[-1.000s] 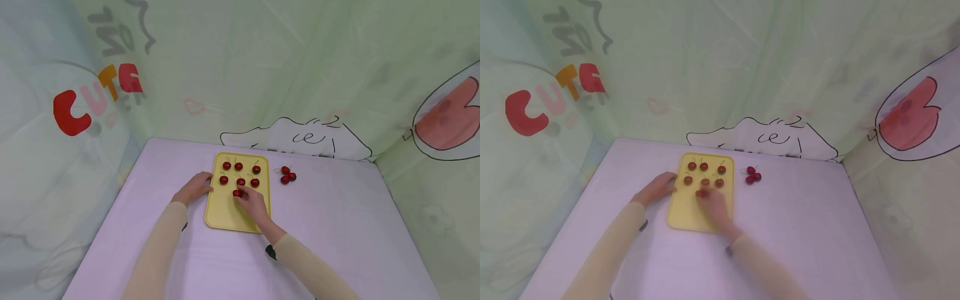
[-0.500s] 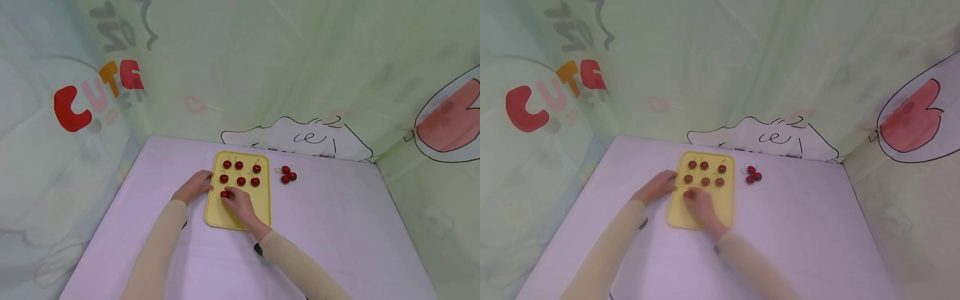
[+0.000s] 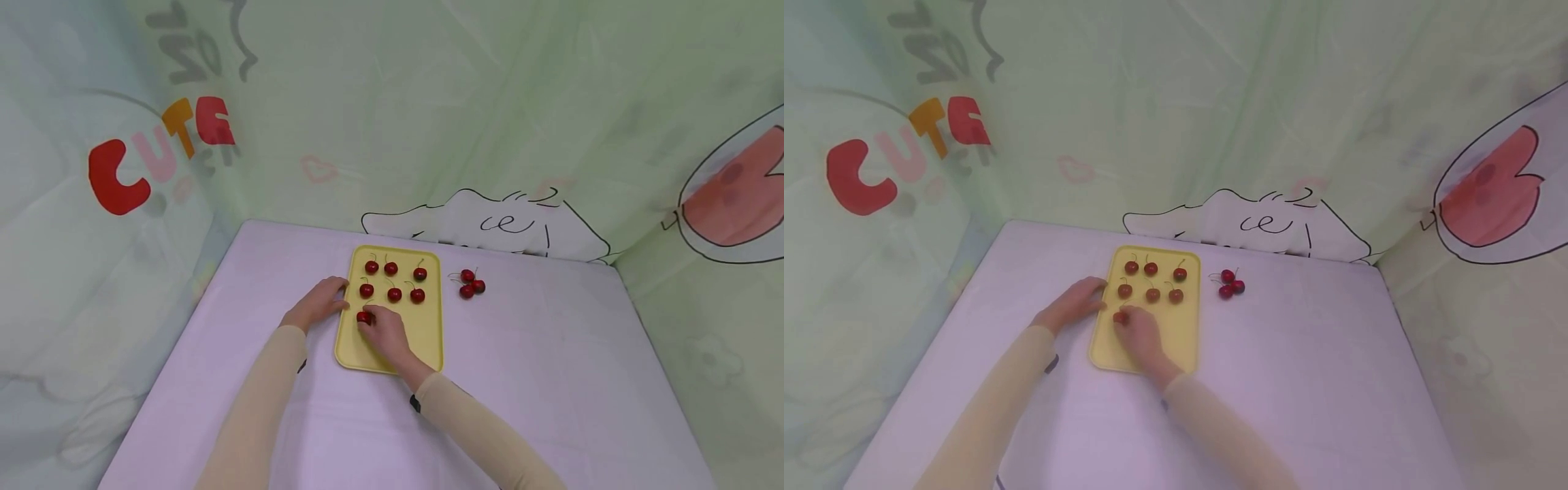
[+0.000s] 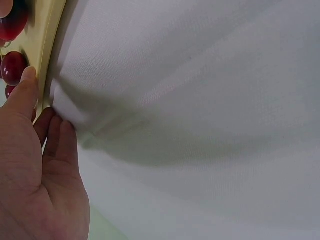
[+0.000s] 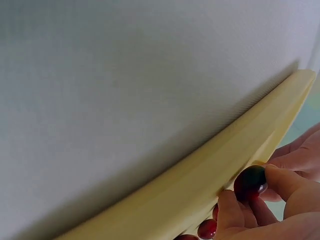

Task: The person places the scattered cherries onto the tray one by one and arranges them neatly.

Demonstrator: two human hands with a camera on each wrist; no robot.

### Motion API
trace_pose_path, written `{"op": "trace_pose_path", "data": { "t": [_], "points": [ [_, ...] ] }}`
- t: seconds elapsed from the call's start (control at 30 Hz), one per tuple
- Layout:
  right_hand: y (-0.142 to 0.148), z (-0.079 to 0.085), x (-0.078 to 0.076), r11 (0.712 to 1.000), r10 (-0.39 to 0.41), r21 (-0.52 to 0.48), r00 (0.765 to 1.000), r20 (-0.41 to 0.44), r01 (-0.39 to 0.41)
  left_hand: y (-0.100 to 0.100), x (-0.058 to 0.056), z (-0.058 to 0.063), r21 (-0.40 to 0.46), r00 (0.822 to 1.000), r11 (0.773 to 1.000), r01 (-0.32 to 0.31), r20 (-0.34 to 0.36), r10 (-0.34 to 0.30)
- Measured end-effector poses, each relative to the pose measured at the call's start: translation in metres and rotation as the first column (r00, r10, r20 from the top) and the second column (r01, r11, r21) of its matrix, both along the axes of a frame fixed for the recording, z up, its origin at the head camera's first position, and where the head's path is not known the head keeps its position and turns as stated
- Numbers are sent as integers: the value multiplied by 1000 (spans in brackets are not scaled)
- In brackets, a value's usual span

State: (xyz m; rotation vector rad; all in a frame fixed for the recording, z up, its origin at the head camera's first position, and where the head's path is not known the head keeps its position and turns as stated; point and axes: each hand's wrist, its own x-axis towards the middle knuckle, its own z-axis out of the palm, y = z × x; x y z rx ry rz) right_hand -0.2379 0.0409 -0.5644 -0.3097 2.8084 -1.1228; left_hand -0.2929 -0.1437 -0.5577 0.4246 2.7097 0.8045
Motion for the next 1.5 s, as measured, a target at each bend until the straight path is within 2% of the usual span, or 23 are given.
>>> {"op": "trace_pose_path", "data": {
  "t": [0.27,0.7,1.03,1.23,1.5],
  "points": [
    [-5,5,1,995,-6,103,1000,-15,8,0,-1,-1,12,1000,1000,-2,3,2],
    [-6,8,0,992,-13,122,1000,-16,15,0,-1,0,17,1000,1000,-2,-9,2],
    [2,11,5,1000,-20,17,999,-25,20,1,0,-1,-1,1000,1000,2,-20,-2],
    [18,21,11,995,-60,-79,998,-1,59,1,-1,-1,-5,1000,1000,6,-19,-6],
    [46,20,13,982,-105,-159,994,14,106,1,0,-1,-2,1000,1000,-9,8,9]
  ]
}}
